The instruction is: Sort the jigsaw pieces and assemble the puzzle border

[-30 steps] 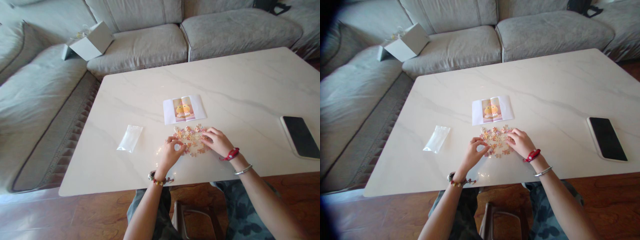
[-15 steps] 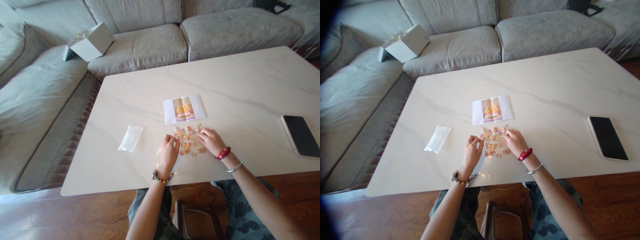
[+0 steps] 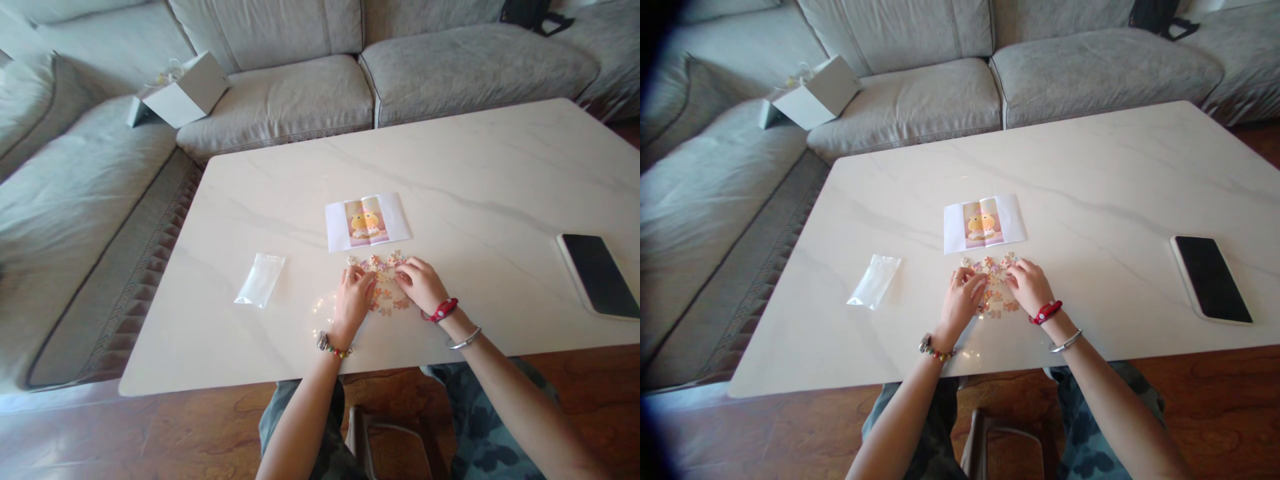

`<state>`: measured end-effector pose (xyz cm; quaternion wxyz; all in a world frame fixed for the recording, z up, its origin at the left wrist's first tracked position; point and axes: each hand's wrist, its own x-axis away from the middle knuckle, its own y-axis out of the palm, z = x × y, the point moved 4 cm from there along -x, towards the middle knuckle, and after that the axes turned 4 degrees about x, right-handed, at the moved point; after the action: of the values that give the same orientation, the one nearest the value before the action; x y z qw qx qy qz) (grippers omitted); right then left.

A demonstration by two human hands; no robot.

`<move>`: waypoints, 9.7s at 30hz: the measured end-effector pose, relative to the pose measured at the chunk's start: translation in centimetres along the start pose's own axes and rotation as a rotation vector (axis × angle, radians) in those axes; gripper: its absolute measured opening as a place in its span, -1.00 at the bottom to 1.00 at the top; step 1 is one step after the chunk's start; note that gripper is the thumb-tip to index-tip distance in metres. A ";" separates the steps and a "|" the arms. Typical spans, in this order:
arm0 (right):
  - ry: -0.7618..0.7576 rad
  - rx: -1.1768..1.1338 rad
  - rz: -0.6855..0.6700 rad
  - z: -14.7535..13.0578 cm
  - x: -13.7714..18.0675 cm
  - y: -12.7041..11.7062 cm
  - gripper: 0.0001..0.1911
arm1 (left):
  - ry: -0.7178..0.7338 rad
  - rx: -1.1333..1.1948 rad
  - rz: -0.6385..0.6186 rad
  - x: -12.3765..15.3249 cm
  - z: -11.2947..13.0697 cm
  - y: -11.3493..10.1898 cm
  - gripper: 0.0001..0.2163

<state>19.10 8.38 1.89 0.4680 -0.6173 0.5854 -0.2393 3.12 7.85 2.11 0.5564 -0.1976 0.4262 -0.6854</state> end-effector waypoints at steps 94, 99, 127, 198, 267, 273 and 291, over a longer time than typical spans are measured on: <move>0.105 0.176 -0.179 0.5 -2.5 0.3 -0.79 | -0.175 0.018 0.149 -1.0 -4.1 -1.7 -0.82; 0.062 0.077 -0.086 -0.5 -2.4 0.4 -0.86 | 0.014 0.036 0.040 -1.1 -2.3 -1.2 -0.82; 0.130 0.086 -0.377 -2.7 -2.7 3.2 -0.93 | 0.086 0.022 -0.042 -0.6 -2.1 -0.7 -0.94; -0.027 -0.002 -0.178 1.7 -1.8 -0.9 -0.80 | -0.206 0.059 0.127 0.2 -6.3 -3.2 -0.80; -0.414 0.159 -0.397 -3.1 -7.6 3.3 -0.91 | -0.064 -0.034 -0.097 6.3 -2.4 -1.7 -0.82; -0.272 0.079 -0.138 0.7 -4.9 -1.9 -0.81 | -0.073 -0.016 -0.114 6.3 -2.4 -1.3 -0.83; 0.015 0.163 -0.113 2.3 4.6 -2.9 -0.68 | 0.010 -0.203 -0.063 6.3 -1.1 -1.9 -0.67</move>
<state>23.46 4.33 2.19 0.4982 -0.6075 0.5314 -0.3168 -0.75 2.41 1.71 0.5096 -0.2628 0.4897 -0.6569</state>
